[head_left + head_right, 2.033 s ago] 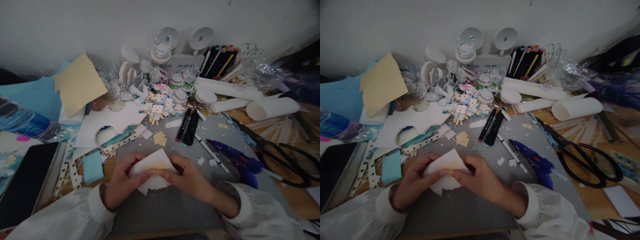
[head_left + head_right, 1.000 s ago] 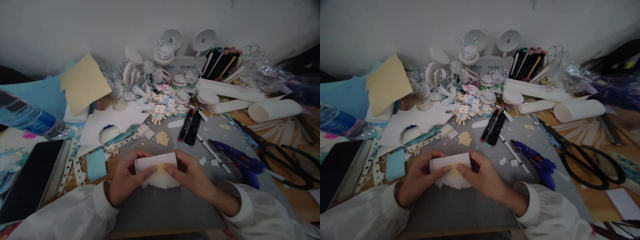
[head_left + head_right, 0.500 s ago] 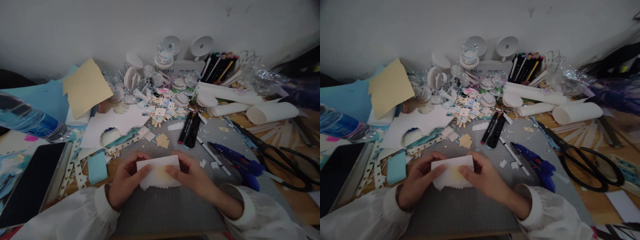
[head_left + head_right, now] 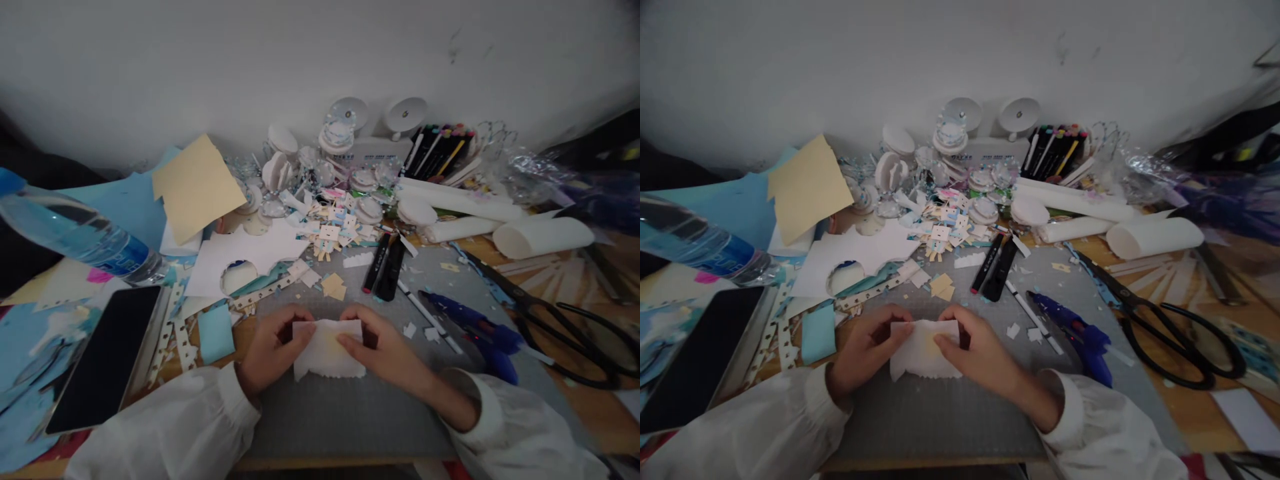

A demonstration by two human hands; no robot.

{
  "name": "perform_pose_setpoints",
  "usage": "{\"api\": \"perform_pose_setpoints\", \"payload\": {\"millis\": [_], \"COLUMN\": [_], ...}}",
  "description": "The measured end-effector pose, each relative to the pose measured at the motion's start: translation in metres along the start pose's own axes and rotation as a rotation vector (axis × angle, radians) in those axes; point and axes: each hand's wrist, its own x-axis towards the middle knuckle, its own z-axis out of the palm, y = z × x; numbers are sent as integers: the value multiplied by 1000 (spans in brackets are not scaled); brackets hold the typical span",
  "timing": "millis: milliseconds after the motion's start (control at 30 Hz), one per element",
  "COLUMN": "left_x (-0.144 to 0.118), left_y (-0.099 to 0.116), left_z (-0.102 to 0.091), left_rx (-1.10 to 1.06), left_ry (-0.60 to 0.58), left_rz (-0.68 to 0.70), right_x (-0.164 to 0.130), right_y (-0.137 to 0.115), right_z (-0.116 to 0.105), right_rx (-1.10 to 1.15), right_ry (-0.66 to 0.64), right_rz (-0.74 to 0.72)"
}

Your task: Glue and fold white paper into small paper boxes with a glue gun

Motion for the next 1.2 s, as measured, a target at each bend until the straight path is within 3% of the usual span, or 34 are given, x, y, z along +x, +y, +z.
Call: {"api": "perform_pose_setpoints", "payload": {"millis": [367, 833, 1033, 1200], "left_x": [4, 3, 4, 7], "left_y": [-10, -9, -11, -8], "left_z": [-8, -1, -3, -6], "left_rx": [69, 166, 199, 245], "left_ry": [-148, -62, -16, -63], "left_rz": [86, 232, 230, 306], "right_x": [0, 16, 29, 28], "right_y": [-1, -9, -7, 1], "right_z": [-5, -3, 3, 4], "right_rx": [-323, -575, -598, -552], "right_ry": [8, -24, -50, -42], "right_rz": [-181, -499, -530, -531]}}
